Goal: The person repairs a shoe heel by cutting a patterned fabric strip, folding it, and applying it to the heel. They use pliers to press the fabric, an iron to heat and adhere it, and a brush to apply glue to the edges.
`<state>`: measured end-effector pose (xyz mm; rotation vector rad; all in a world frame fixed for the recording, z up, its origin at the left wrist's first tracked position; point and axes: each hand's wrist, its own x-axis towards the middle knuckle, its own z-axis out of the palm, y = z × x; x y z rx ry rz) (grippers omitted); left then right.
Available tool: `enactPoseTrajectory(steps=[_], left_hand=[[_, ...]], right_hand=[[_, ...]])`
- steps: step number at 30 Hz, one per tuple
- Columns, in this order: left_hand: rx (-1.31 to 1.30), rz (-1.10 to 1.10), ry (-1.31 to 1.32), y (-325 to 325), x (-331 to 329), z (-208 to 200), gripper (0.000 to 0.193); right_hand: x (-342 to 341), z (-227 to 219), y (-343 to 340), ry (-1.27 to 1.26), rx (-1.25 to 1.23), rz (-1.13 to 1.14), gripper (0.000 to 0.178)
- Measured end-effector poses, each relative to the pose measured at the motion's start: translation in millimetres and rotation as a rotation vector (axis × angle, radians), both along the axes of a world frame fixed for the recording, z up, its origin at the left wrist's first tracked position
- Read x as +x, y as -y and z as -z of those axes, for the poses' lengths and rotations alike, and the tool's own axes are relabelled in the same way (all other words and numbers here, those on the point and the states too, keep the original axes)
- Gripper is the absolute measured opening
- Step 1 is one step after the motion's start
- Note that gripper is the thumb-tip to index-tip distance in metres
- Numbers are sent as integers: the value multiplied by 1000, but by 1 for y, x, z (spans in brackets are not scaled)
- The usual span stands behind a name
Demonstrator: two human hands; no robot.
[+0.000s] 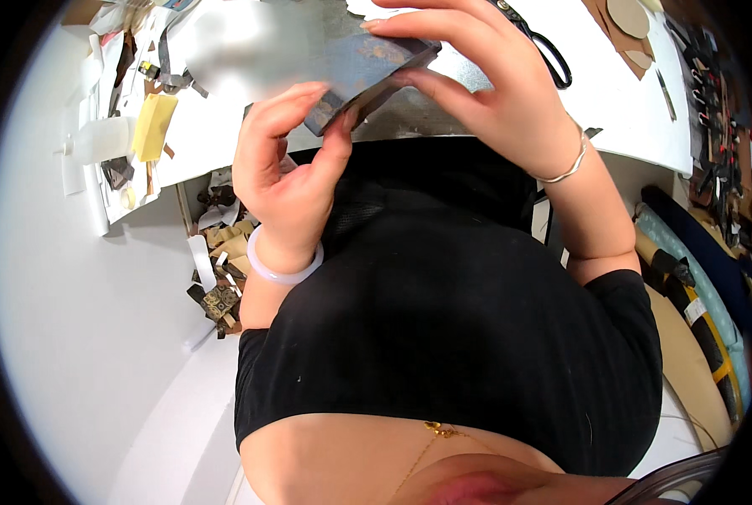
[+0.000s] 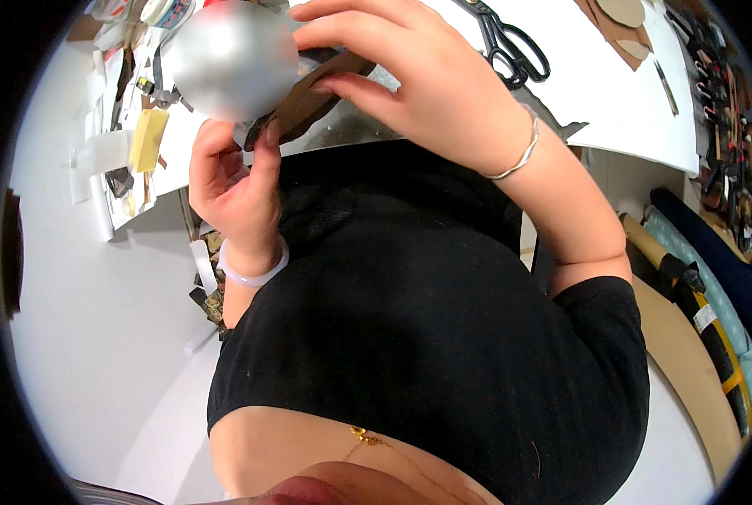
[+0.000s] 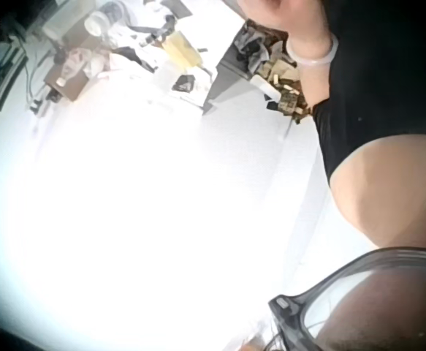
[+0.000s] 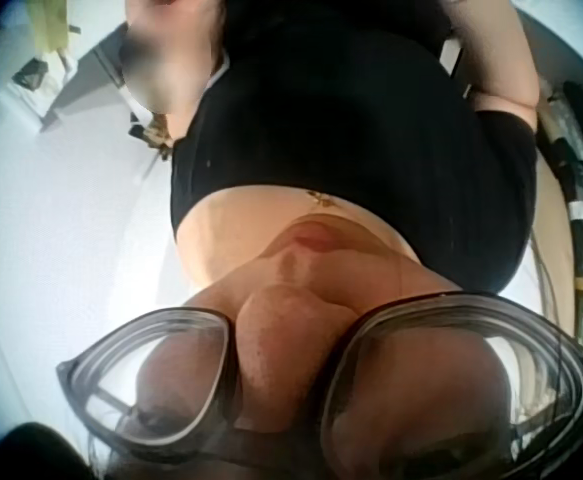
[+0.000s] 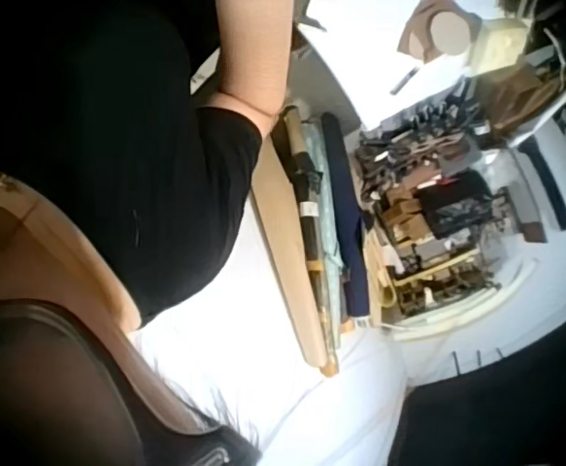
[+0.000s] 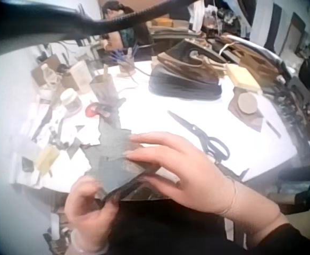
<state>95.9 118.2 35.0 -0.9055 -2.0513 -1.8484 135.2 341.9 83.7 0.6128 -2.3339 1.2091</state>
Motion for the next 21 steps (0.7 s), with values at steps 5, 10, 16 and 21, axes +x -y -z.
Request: enactPoseTrajectory(steps=[5,10,16,21], left_hand=[[102,-4,14,-8,8,17,32],[35,-20,-74,-10,5,20,34],[-3,-79,-163,-17,2,18,34],[-16,-124,-162,-20,-2,22,37]], right_hand=[[10,15,3,-144,69,120,45],[8,31,-1,-321,86,145,44],[8,36,-5,-326,255,156,43],[5,43,-6,-289,118,91,42]])
